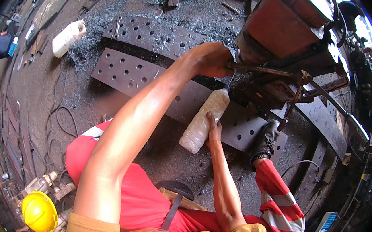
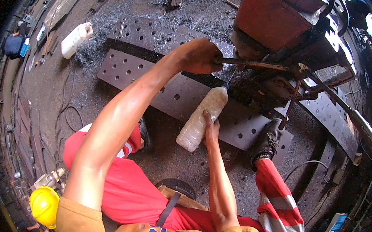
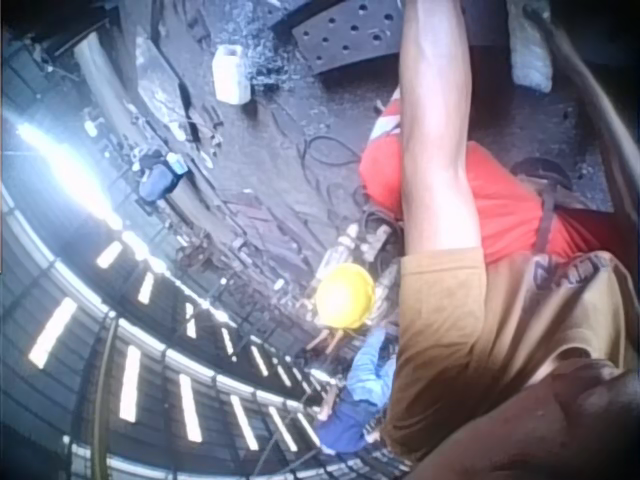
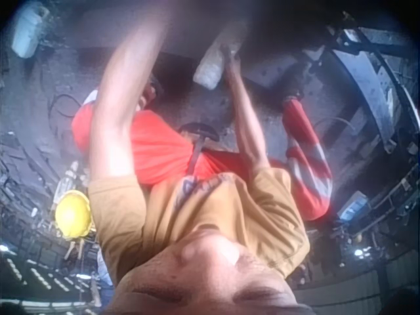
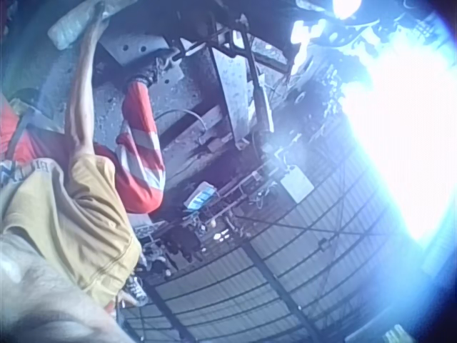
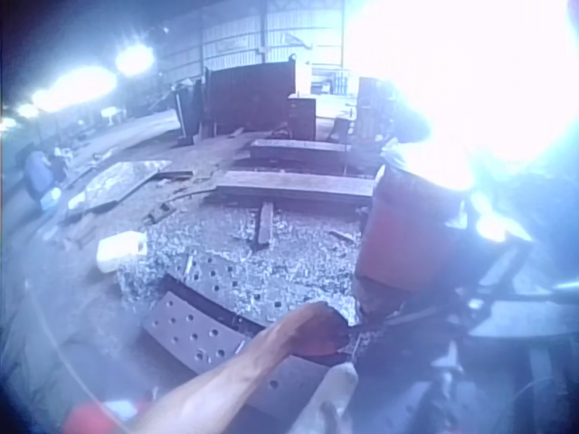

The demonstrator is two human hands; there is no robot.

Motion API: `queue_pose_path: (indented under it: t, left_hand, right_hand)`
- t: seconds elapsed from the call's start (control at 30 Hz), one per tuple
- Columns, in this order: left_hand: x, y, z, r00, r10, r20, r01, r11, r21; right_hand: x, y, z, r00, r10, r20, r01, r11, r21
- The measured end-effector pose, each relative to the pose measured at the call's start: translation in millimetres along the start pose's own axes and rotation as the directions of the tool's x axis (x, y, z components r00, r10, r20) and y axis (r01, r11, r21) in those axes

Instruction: The person operates a drill press on a perforated metal plate, repeatedly positioning the workpiece and applying a liquid from a plastic bottle while the machine runs. The person adjusts the plate and the machine controls throughout the clip.

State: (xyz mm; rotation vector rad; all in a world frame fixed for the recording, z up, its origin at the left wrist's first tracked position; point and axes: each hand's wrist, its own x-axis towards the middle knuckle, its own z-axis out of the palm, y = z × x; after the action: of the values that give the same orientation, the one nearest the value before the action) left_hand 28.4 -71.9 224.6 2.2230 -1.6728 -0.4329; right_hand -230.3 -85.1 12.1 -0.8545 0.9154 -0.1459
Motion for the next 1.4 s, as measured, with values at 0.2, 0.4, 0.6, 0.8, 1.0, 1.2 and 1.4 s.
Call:
queue_pose_path:
  t: [0.2, 0.4, 0.6, 0.8, 1.0, 1.2, 1.4]
  left_hand:
    - [1.4, -0.1, 0.1, 1.000, 0.027, -0.006, -0.027, 1.000, 0.013]
    - [-0.8, 0.3, -1.2, 1.000, 0.005, 0.004, -0.005, 1.000, -0.004]
    - [-0.8, 3.6, -2.0, 1.000, -0.013, 0.005, 0.013, 1.000, -0.002]
    - [-0.8, 2.6, -2.2, 1.000, -0.010, 0.015, 0.009, 1.000, 0.009]
    - [0.9, 3.5, -2.2, 1.000, -0.011, 0.018, 0.011, 1.000, 0.010]
    - [1.2, 3.1, -2.2, 0.999, -0.024, 0.022, 0.024, 1.000, 0.007]
    - [-2.0, 7.5, -2.4, 0.997, -0.067, 0.025, 0.068, 0.997, -0.043]
  right_hand:
    - [6.3, 1.7, -5.2, 1.000, 0.000, -0.008, 0.000, 0.999, -0.036]
    - [4.8, 0.9, -2.6, 1.000, 0.011, -0.011, -0.011, 1.000, -0.028]
    - [6.9, 4.4, -6.3, 1.000, 0.013, -0.007, -0.013, 1.000, -0.024]
    - [5.4, 4.0, -4.1, 1.000, 0.014, 0.003, -0.014, 1.000, -0.018]
    - [7.8, 7.5, -9.1, 1.000, 0.005, 0.019, -0.004, 1.000, -0.016]
    - [3.2, 8.5, -12.9, 0.996, -0.035, 0.076, 0.033, 0.999, 0.019]
    - [-11.5, -24.0, 4.5, 0.948, -0.282, 0.146, 0.292, 0.955, -0.050]
